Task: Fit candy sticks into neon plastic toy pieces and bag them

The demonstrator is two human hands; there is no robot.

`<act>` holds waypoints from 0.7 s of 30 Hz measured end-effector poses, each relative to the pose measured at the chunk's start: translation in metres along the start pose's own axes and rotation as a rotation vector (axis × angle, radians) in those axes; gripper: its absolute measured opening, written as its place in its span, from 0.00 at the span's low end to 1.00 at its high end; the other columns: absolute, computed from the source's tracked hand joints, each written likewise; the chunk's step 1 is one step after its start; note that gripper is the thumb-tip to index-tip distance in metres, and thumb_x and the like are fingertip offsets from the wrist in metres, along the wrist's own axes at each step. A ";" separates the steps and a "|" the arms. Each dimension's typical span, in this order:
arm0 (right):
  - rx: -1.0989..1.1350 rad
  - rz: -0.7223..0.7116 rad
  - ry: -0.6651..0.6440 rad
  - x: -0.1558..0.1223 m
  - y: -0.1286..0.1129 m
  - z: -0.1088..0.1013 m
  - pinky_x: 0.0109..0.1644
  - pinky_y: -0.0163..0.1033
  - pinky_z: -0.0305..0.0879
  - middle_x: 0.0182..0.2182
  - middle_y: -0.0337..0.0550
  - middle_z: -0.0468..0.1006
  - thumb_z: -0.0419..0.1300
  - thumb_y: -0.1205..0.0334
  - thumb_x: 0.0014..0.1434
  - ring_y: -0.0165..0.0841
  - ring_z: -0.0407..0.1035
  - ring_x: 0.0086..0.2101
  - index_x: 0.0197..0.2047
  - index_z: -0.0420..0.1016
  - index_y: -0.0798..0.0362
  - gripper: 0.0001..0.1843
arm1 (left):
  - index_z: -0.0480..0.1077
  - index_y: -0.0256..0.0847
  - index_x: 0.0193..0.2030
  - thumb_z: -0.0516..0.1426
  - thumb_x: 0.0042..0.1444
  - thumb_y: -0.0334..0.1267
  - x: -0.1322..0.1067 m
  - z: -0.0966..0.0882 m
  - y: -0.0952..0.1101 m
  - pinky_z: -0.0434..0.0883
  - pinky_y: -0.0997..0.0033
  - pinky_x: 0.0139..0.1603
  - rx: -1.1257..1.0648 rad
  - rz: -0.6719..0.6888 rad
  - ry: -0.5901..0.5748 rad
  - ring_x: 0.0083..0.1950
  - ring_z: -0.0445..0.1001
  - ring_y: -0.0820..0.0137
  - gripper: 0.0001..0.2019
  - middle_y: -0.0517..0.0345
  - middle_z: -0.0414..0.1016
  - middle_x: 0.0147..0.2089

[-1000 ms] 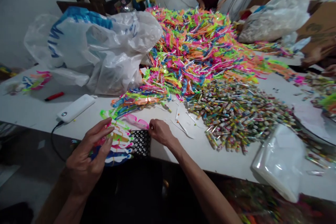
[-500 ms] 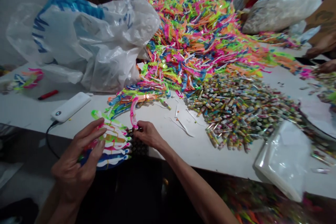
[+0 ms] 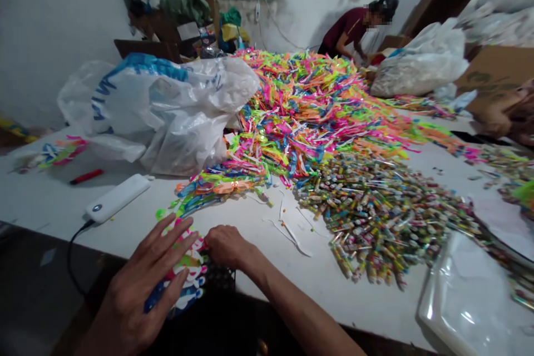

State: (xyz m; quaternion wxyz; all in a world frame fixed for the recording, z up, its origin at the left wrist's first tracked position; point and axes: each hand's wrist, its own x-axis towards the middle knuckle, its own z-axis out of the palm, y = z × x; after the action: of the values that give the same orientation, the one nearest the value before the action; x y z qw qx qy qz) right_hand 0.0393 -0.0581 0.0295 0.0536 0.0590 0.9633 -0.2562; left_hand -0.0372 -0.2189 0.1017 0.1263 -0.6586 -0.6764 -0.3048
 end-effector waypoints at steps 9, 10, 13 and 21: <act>-0.227 0.586 0.436 0.009 0.098 -0.065 0.35 0.37 0.55 0.46 0.58 0.70 0.45 0.76 0.58 0.37 0.67 0.38 0.44 0.70 0.60 0.16 | 0.61 0.36 0.59 0.52 0.55 0.26 -0.001 0.001 0.000 0.64 0.57 0.59 -0.020 0.038 0.066 0.63 0.58 0.59 0.23 0.50 0.67 0.58; -0.246 0.584 0.430 0.010 0.104 -0.066 0.36 0.38 0.55 0.48 0.58 0.69 0.45 0.76 0.58 0.37 0.67 0.39 0.46 0.69 0.59 0.17 | 0.61 0.36 0.58 0.52 0.55 0.26 -0.002 0.002 0.001 0.64 0.57 0.60 -0.023 0.039 0.072 0.63 0.58 0.59 0.22 0.49 0.67 0.57; -0.294 0.563 0.394 0.012 0.109 -0.063 0.38 0.38 0.56 0.49 0.54 0.68 0.46 0.74 0.59 0.38 0.67 0.40 0.47 0.68 0.54 0.17 | 0.62 0.35 0.58 0.52 0.55 0.25 -0.002 0.003 0.000 0.63 0.57 0.60 -0.045 0.033 0.095 0.63 0.58 0.59 0.22 0.48 0.67 0.57; -0.332 0.533 0.310 -0.013 0.089 -0.056 0.33 0.34 0.53 0.37 0.48 0.73 0.50 0.72 0.55 0.34 0.67 0.35 0.36 0.72 0.54 0.11 | 0.62 0.35 0.57 0.52 0.55 0.24 -0.002 0.001 0.000 0.64 0.56 0.59 -0.094 0.011 0.109 0.62 0.59 0.59 0.22 0.48 0.68 0.56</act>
State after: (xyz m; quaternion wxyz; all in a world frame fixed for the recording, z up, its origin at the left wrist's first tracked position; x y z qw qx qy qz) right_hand 0.0602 0.0455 0.0367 -0.0196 0.3371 0.9393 -0.0612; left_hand -0.0370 -0.2194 0.0995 0.1337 -0.6498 -0.6499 -0.3709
